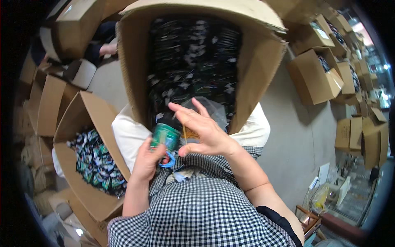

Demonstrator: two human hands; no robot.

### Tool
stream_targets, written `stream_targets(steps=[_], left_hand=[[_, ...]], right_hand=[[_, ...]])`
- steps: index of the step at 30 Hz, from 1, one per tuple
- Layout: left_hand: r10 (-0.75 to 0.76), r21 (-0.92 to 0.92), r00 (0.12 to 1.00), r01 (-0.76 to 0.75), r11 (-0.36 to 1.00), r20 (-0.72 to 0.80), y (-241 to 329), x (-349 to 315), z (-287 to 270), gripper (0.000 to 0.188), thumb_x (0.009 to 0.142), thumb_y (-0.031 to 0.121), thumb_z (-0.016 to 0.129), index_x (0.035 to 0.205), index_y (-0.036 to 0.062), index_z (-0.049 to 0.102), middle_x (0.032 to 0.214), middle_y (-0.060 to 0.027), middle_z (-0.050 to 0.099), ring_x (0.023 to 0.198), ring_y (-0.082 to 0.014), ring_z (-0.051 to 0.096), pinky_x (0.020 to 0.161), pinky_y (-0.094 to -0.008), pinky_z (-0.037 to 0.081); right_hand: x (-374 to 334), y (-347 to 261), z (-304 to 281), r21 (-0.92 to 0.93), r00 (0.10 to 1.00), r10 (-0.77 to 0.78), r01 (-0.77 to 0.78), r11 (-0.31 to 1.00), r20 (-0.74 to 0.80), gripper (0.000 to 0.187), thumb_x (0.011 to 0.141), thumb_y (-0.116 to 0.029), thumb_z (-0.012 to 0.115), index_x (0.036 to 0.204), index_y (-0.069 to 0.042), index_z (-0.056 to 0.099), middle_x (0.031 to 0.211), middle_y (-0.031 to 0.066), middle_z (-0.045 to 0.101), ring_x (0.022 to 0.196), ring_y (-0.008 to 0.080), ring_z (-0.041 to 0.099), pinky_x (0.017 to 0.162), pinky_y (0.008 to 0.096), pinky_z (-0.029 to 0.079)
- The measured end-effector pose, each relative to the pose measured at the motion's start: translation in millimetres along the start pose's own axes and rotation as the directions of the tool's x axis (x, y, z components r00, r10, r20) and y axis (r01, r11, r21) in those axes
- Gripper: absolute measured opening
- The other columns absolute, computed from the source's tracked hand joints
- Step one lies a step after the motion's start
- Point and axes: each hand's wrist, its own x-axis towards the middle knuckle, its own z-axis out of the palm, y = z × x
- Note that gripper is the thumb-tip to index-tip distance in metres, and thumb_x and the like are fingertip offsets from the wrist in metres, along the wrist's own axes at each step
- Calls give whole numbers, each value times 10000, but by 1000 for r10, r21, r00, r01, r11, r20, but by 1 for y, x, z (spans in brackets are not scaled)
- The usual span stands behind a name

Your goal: Sorting and packing small electronic circuit boards into larger boxes.

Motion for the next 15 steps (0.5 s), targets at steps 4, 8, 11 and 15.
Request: stream_targets(steps=[4,8,11,15], left_hand=[[-22,457,965,-104,883,260,10,-5,-6,506,860,105,654,1298,26,415,973,-15,596,803,-65,555,726,-186,458],[119,286,954,-37,958,-276,24,-27,-59,391,862,112,640,1202,39,461,837,-44,587,618,-99,558,548,-231,475],[348,350,707,-150,924,-615,26,-47,-138,232,929,246,568,1044,54,509,843,-22,587,691,-87,556,599,-224,458],[478,601,367,428,675,-798,-3,-79,-238,632,908,399,558,1384,34,357,1424,-209,309,1225,-251,418,1006,-371,353]], right_hand=[[25,-1,1,-12,873,-99,119,993,478,455,673,-235,768,1041,-19,612,1177,96,610,1047,255,600,1002,453,389],[23,54,-1,756,769,596,-242,608,-233,222,853,-50,625,1069,-3,612,975,100,669,833,158,642,742,270,531],[13,104,-16,602,594,747,-490,630,-298,291,874,-51,584,1150,40,558,969,121,669,806,155,634,775,267,509],[1,181,-2,241,671,718,-677,695,-187,370,846,-121,630,1187,12,576,985,126,674,820,211,654,761,303,516]])
